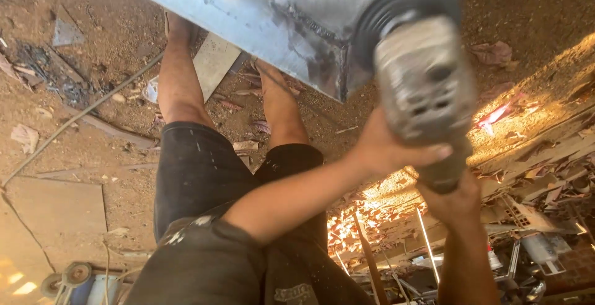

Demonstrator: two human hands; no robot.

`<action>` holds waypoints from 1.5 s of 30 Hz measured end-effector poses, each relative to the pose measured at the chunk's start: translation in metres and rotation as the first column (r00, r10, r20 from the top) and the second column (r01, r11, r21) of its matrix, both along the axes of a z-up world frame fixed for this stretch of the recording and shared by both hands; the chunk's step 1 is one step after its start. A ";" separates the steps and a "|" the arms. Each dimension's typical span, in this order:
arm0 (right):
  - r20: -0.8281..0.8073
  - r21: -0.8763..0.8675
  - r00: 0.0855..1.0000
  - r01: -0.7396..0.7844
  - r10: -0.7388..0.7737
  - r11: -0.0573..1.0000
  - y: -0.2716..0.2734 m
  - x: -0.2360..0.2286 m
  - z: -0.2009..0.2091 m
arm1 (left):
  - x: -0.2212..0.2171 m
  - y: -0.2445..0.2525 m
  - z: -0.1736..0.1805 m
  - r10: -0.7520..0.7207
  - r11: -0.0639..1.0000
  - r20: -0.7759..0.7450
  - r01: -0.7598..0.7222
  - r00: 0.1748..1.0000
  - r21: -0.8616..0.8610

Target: Using an angle grinder to smooth out welded joints on a metal frame structure.

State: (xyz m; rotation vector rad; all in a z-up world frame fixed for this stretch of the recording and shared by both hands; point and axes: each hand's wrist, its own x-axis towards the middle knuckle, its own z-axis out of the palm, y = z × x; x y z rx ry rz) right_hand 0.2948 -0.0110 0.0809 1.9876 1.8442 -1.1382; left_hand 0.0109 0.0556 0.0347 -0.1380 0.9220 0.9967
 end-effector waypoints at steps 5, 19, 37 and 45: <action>-0.005 0.163 0.999 -0.040 0.042 0.986 0.072 -0.057 -0.008 | 0.002 0.090 -0.017 0.014 0.995 0.054 -0.019 0.998 0.094; -0.080 0.091 0.994 0.080 -0.072 0.993 0.010 0.024 -0.040 | 0.055 0.101 -0.022 0.198 0.979 0.106 -0.202 0.975 0.034; -0.126 0.098 0.928 0.364 -0.351 0.926 -0.116 -0.043 -0.005 | 0.015 -0.064 -0.017 0.072 0.988 -0.029 -0.067 0.997 0.141; -0.001 0.229 0.968 0.245 -0.252 0.942 -0.141 -0.032 -0.004 | 0.010 -0.074 -0.030 0.026 0.964 0.015 -0.030 1.000 0.265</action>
